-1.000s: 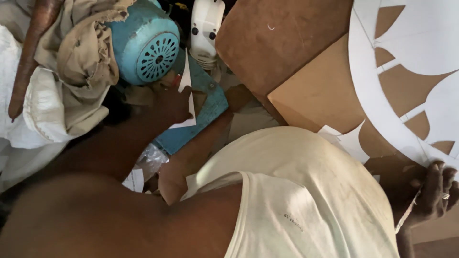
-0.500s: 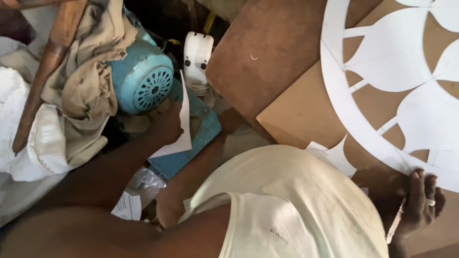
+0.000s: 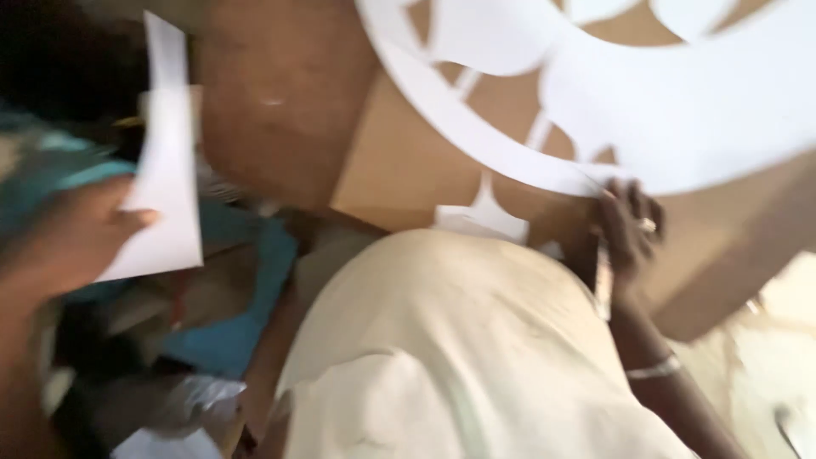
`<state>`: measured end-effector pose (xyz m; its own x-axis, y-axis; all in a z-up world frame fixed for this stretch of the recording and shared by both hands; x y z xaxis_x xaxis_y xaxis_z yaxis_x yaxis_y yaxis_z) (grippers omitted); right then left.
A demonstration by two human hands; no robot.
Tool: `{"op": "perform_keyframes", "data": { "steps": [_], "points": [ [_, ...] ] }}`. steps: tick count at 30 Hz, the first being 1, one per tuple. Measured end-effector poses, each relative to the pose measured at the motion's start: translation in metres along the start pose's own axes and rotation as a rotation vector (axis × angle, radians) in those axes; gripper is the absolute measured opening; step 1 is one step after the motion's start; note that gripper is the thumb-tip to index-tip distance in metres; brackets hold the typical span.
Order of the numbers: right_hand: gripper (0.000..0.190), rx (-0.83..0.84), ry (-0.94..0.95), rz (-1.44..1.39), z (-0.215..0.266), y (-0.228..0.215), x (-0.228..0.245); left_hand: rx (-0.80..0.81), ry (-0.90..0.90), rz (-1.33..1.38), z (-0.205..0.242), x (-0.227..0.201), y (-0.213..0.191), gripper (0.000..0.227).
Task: Cutting a floral decorative pattern into a sheet of material using a hand tool.
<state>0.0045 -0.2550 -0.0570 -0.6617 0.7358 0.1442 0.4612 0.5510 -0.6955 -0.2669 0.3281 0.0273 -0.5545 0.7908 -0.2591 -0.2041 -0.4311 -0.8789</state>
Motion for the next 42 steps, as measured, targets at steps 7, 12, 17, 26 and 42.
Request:
{"op": "perform_keyframes", "data": {
  "steps": [7, 12, 17, 26, 42],
  "points": [
    [0.022, -0.063, 0.035, -0.057, -0.036, -0.023, 0.047, -0.433, 0.836, 0.491, -0.025, -0.166, -0.017, 0.060],
    [0.017, -0.044, 0.005, -0.018, -0.034, -0.020, 0.043, -0.630, 1.416, 0.616, -0.038, -0.306, 0.015, 0.053],
    [0.017, -0.037, 0.019, -0.020, -0.034, -0.021, 0.042, -0.645, 1.358, 0.477, -0.058, -0.389, 0.043, 0.041],
    [0.023, 0.000, 0.067, -0.056, -0.033, -0.022, 0.041, -0.724, 1.325, 0.306, -0.083, -0.416, 0.070, 0.037],
    [0.022, 0.002, 0.056, -0.044, -0.034, -0.023, 0.044, -0.638, 1.275, 0.124, -0.092, -0.420, 0.078, 0.089]
  ]
}}
Point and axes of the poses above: each hand's wrist, its own z-axis away from the middle knuckle, its own y-axis out of the palm, x = y × z, the point moved 4 cm from there along -z, towards the middle knuckle, and after that the axes turned 6 degrees about y, right-handed, at the moved point
